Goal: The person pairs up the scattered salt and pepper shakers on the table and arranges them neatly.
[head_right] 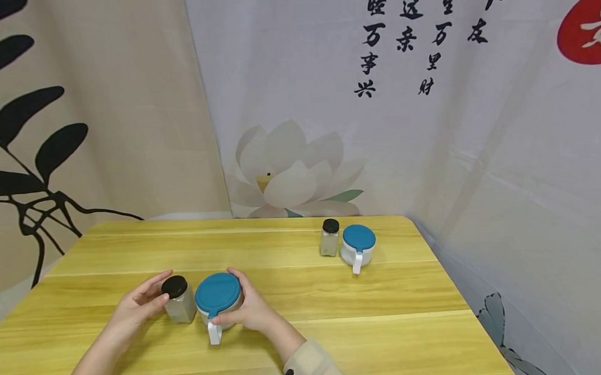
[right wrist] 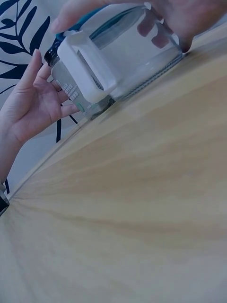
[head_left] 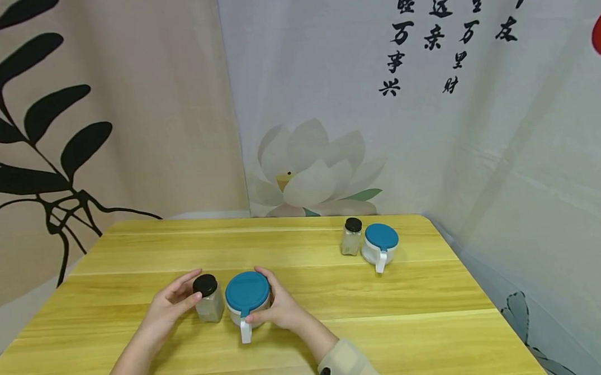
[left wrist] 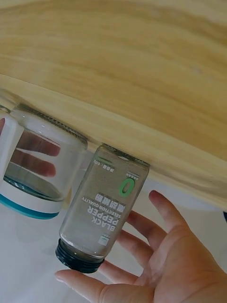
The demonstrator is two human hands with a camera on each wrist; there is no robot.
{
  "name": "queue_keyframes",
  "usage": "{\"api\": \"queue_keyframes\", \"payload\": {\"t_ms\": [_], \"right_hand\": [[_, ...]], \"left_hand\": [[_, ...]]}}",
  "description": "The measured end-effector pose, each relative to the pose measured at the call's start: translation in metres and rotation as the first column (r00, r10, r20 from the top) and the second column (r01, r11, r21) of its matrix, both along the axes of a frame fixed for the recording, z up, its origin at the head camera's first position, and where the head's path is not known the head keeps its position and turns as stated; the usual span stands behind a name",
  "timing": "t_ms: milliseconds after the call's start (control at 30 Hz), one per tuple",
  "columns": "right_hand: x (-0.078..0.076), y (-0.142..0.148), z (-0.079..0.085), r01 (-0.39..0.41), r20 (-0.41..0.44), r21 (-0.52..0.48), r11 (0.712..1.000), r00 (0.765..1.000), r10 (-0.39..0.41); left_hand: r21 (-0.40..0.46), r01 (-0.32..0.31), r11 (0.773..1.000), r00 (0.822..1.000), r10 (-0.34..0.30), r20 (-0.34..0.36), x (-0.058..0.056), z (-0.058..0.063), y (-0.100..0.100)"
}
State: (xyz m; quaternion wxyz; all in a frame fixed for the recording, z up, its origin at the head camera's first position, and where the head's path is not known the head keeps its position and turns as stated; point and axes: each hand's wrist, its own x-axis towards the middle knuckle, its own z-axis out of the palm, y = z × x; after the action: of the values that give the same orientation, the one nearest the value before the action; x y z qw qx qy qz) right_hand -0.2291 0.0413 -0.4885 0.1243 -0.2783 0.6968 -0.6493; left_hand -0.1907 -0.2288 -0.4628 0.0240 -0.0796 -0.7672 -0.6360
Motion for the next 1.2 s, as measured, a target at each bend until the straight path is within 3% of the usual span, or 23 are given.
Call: {"api": "queue_keyframes", "payload": {"t_ms": [800,967,1100,1200], "right_hand": [[-0.002,0.007,0.004,0.032,-0.059,-0.006,0.999,0.998,-0.032],[0.005,0.010,0.020,0.026,-0.063,-0.007,1.000,0.998,-0.026],[0.005,0.011,0.019,0.027,-0.083,-0.014,1.000,0.996,-0.028],[-0.002,0.011,0.007,0.027,-0.101,-0.022,0.999,0.994,-0.029]], "left_hand": [[0.011,0.031,0.999,0.998,-0.030,-0.056,0.003,0.004,0.000],[0.038,0.074,0.997,0.994,-0.070,-0.080,0.001,0.004,-0.001],[0.071,0.120,0.990,0.986,-0.110,-0.121,-0.001,0.003,-0.001],[0.058,0.122,0.991,0.986,-0.114,-0.125,-0.002,0.005,0.001]]}}
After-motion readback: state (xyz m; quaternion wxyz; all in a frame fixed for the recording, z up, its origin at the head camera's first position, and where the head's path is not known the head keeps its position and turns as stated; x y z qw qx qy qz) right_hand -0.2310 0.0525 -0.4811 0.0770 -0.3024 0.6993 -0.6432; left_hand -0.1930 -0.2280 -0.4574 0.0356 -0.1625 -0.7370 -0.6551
